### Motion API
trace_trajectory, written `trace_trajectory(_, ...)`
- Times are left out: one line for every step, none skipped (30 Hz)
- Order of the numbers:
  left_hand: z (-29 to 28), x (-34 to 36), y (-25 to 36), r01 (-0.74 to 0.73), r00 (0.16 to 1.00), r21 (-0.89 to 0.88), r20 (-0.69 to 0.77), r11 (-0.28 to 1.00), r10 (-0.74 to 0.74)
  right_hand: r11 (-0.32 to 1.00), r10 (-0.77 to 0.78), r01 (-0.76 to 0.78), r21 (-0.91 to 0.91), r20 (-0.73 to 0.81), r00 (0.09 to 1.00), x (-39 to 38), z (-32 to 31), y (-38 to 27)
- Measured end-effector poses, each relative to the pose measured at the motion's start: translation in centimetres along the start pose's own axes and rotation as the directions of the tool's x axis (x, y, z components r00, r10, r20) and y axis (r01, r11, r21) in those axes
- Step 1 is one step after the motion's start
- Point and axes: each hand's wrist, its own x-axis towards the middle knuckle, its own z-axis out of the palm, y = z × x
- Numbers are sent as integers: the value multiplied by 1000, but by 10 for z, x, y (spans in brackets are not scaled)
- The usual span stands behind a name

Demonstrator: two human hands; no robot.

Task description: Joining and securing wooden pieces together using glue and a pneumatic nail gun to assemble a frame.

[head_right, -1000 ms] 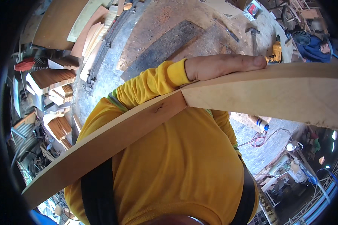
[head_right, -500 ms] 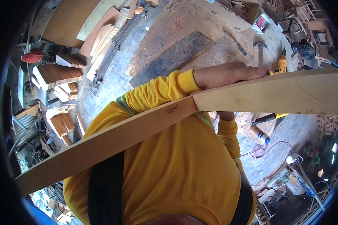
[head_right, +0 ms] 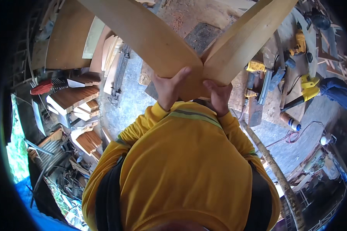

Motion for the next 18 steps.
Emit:
trace_trajectory(3,3,-10,18,999,-28,-35,999,-19,1000,-11,10,-22,-28,1000,-1,4,1)
trace_trajectory(7,5,-19,36,997,-57,-71,998,-40,999,-22,19,-46,-56,998,-1,7,2)
trace_trajectory(6,7,-27,51,993,-86,-106,995,-60,999,-14,11,-45,-68,998,2,10,4)
trace_trajectory(7,9,-28,70,993,-83,-92,994,-78,998,-7,3,-65,-69,998,4,8,6)
trace_trajectory(7,10,-28,114,988,-127,-87,985,-126,996,0,-6,-85,-68,998,6,7,8)
trace_trajectory(9,14,-27,152,983,-172,-80,973,-168,995,2,-8,-104,-65,998,7,6,10)
trace_trajectory(10,17,-27,189,975,-216,-72,958,-209,994,5,-14,-106,-81,997,6,6,13)
trace_trajectory(11,18,-31,200,974,-214,-61,956,-218,991,15,-27,-133,-88,996,3,6,18)
trace_trajectory(11,19,-36,203,973,-214,-70,956,-222,986,25,-39,-159,-93,995,1,7,24)
trace_trajectory(10,20,-41,204,971,-215,-79,955,-226,981,34,-52,-185,-97,995,-1,8,30)
trace_trajectory(9,20,-47,205,969,-215,-92,955,-229,981,38,-57,-184,-104,994,-2,8,36)
trace_trajectory(7,21,-55,211,968,-212,-88,954,-234,984,84,-100,-144,-113,990,-2,8,42)
trace_trajectory(5,23,-66,233,963,-190,-91,954,-253,984,130,-143,-103,-120,984,-1,8,49)
trace_trajectory(3,24,-79,258,957,-168,-90,952,-275,981,176,-185,-62,-129,976,-2,7,58)
trace_trajectory(0,24,-92,281,951,-145,-89,949,-296,980,179,-189,-59,-140,974,-4,5,72)
trace_trajectory(-4,25,-108,291,950,-138,-76,947,-303,983,119,-136,-121,-139,983,-7,3,93)
trace_trajectory(-10,29,-122,327,940,-85,-71,941,-333,980,54,-76,-182,-125,991,-5,6,108)
trace_trajectory(-18,33,-136,362,929,-31,-67,932,-363,970,-11,-16,-243,-108,994,-3,6,121)
